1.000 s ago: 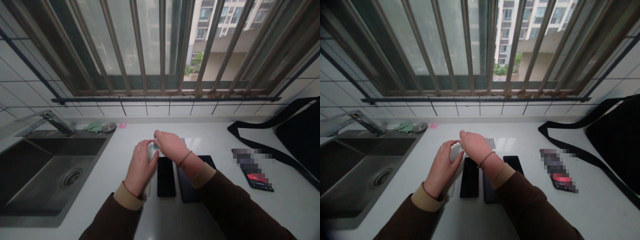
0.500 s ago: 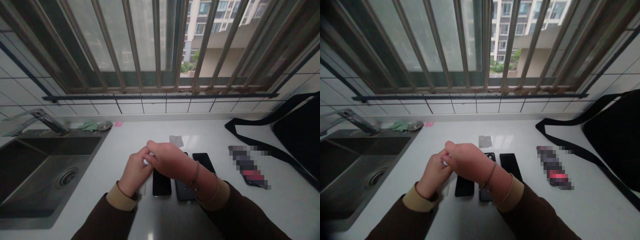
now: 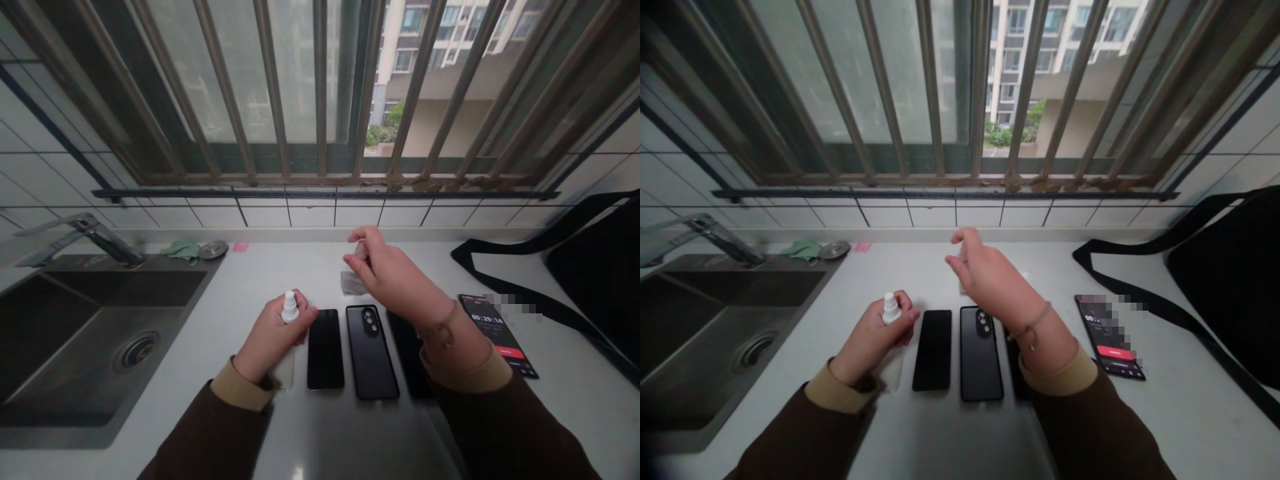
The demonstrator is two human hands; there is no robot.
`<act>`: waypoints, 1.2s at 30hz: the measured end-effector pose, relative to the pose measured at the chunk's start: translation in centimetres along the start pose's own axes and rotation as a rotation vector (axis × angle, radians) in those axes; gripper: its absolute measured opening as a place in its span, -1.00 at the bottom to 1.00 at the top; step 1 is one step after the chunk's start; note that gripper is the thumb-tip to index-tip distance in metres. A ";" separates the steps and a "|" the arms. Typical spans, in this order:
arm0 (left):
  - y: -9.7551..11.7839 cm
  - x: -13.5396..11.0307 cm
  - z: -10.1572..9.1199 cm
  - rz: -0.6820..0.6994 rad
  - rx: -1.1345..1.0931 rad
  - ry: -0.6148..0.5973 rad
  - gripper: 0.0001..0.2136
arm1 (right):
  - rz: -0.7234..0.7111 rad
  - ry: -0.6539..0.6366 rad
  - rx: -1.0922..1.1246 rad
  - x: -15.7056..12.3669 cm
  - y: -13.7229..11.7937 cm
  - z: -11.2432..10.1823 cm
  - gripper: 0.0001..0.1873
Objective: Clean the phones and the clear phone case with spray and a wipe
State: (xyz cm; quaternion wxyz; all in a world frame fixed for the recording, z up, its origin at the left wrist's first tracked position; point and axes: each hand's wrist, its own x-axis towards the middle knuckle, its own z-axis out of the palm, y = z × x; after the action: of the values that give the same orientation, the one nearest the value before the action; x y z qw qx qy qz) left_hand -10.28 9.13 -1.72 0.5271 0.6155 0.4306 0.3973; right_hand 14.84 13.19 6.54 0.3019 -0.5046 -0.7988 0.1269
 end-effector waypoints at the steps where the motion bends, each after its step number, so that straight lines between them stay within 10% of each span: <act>1: -0.1 0.1 0.0 0.019 -0.025 0.041 -0.70 | 0.088 -0.018 -0.110 0.2 1.4 -0.2 -0.62; 4: -0.4 0.5 0.0 0.055 -0.051 0.119 -0.77 | 0.324 -0.211 -0.467 0.6 5.8 0.3 -0.71; 14: -0.9 0.7 0.7 -0.076 -0.226 0.141 -0.63 | 0.524 -0.423 -0.546 0.2 12.0 3.6 -0.71; 23: -1.1 1.1 0.9 -0.065 -0.282 0.238 -0.63 | 0.413 -0.346 -0.591 0.6 8.6 2.1 -0.61; 36: 0.1 0.7 1.4 -0.212 -0.344 0.244 -0.60 | 0.137 -0.425 -0.592 0.7 4.4 7.9 -0.67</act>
State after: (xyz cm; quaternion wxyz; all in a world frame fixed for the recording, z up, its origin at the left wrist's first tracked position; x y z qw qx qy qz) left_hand -8.78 9.38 -1.80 0.6069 0.4156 0.4793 0.4787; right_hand 12.99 16.62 -1.60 -0.0388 -0.5849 -0.8101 0.0120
